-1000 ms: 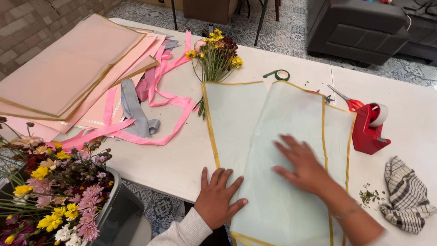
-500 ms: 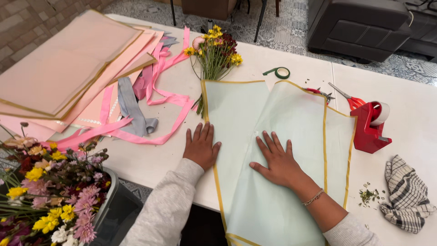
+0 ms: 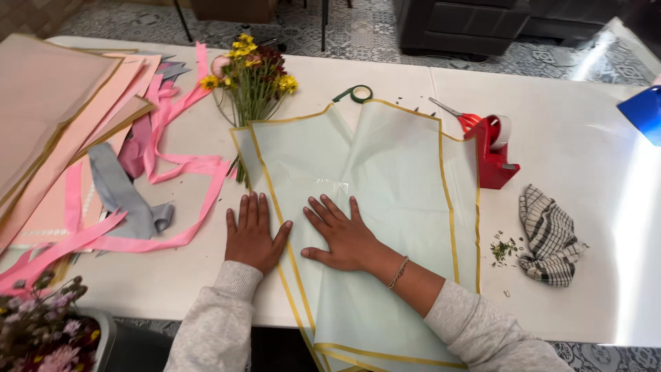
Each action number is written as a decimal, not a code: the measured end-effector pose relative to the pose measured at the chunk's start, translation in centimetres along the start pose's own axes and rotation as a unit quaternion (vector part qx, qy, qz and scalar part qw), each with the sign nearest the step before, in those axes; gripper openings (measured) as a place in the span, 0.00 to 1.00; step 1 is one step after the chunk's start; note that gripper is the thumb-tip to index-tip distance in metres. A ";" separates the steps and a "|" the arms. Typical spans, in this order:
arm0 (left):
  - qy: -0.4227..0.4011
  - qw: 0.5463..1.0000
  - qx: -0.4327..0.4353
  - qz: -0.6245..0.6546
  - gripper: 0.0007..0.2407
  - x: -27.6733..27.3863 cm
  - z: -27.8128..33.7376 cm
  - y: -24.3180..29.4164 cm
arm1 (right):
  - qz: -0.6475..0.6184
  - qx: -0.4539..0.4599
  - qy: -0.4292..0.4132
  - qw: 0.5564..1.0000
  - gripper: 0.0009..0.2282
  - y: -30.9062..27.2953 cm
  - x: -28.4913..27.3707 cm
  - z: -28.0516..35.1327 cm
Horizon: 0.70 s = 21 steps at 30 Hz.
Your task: The person lays out translucent wrapping paper with gold borders on a white table, smooths it, and tapes the sheets together. They then place a small bouquet of yellow and maroon flowers onto the paper and begin folding the paper around the stems.
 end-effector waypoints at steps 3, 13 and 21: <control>-0.013 1.000 0.001 -0.007 0.38 -0.6 0.1 0.7 | -0.006 0.001 0.002 1.000 0.39 0.5 -0.4 0.4; -0.032 0.999 0.006 -0.018 0.34 -2.1 1.0 1.5 | -0.001 0.000 -0.014 1.000 0.39 -0.5 -0.6 0.6; -0.034 0.997 0.061 -0.032 0.35 -1.4 -1.4 3.8 | -0.030 0.015 0.032 0.999 0.39 1.1 -0.3 -0.9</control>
Point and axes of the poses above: each hand's wrist, its own z-axis away from the middle knuckle, its own x-axis out of the palm, y = z × x, the point moved 10 cm from there along -z, towards the middle knuckle, and after that the axes turned 15 degrees about x, right-handed, at the moved point
